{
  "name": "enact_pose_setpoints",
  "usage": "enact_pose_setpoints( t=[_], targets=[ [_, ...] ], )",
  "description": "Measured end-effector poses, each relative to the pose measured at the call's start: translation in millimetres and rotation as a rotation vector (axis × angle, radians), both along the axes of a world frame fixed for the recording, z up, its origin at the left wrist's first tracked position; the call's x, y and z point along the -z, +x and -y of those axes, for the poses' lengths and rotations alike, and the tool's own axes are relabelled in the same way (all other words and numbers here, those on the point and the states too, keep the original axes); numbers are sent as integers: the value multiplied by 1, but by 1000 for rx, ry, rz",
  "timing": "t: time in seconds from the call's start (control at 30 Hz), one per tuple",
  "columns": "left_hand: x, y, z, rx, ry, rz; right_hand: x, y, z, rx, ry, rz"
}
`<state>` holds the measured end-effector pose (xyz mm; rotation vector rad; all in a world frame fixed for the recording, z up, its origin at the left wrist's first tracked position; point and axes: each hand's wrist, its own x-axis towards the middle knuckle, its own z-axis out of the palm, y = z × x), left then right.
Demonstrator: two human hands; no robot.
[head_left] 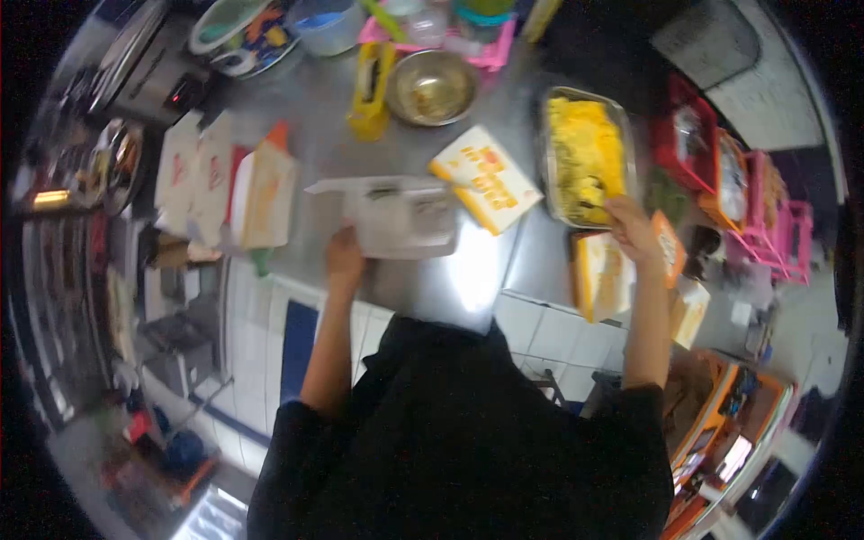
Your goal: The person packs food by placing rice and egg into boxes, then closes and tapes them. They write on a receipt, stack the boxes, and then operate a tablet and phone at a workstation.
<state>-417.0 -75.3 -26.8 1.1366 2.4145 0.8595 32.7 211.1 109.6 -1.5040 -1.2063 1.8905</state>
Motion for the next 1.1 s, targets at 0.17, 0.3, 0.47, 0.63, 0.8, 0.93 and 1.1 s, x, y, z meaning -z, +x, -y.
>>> enact_pose_setpoints(
  t=[0.17, 0.3, 0.47, 0.63, 0.8, 0.93, 1.1],
  targets=[
    [-30, -3, 7, -228, -173, 508, -29, -61, 82, 105, -81, -52],
    [-26, -1, 8, -227, -39, 753, -18, -131, 155, 96, -175, -155],
    [-34, 1, 9, -196, -38, 759, 5, -244, 228, -77, 181, -12],
    [-47, 1, 12, -281, -61, 940, 55, -278, 239, -644, 1172, 566],
    [-32, 0, 21, -249, 101, 1030, 43, -284, 244, -651, 1195, 577],
    [-34, -1, 22, -229, 98, 1025, 39, -283, 234, -344, 1276, 348],
    [-32, -8, 29, -52, -94, 717, -19, -210, 207, 93, -8, -255]
  ],
)
